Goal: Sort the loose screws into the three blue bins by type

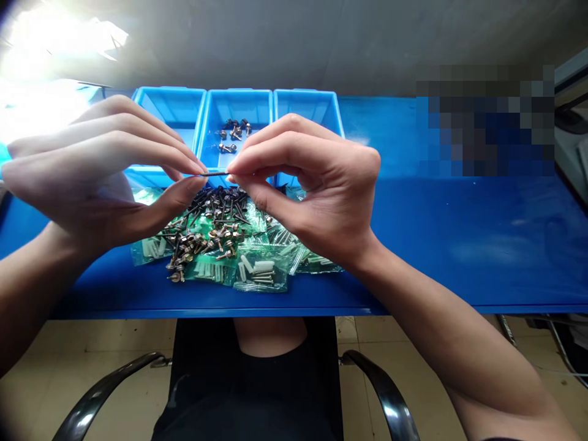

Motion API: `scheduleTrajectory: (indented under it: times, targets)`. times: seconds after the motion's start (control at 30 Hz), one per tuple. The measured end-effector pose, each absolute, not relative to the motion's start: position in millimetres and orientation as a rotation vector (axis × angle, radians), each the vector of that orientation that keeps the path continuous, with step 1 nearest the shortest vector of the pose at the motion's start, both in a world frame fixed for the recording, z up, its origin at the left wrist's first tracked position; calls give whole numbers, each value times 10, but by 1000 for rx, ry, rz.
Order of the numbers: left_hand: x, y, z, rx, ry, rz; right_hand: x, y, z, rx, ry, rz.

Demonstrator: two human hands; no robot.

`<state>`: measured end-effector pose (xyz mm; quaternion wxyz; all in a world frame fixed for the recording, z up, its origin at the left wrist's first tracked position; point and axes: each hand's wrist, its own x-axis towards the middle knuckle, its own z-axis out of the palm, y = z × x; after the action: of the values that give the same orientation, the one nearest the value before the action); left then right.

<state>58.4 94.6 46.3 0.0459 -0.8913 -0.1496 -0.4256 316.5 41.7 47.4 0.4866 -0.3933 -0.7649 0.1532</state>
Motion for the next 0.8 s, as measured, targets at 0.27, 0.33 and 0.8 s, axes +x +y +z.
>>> scheduleTrajectory:
  times: [0.27, 0.33, 0.8]
  targets:
    - [607, 916, 477, -2679, -532, -1275, 3147, 446, 466, -887, -1735, 432]
    - [623, 922, 472, -2665, -541, -1297, 3151, 511, 461, -870, -1624, 375]
    - [692, 969, 399, -2494, -647, -1395, 3258, 571, 463, -815, -2145, 232]
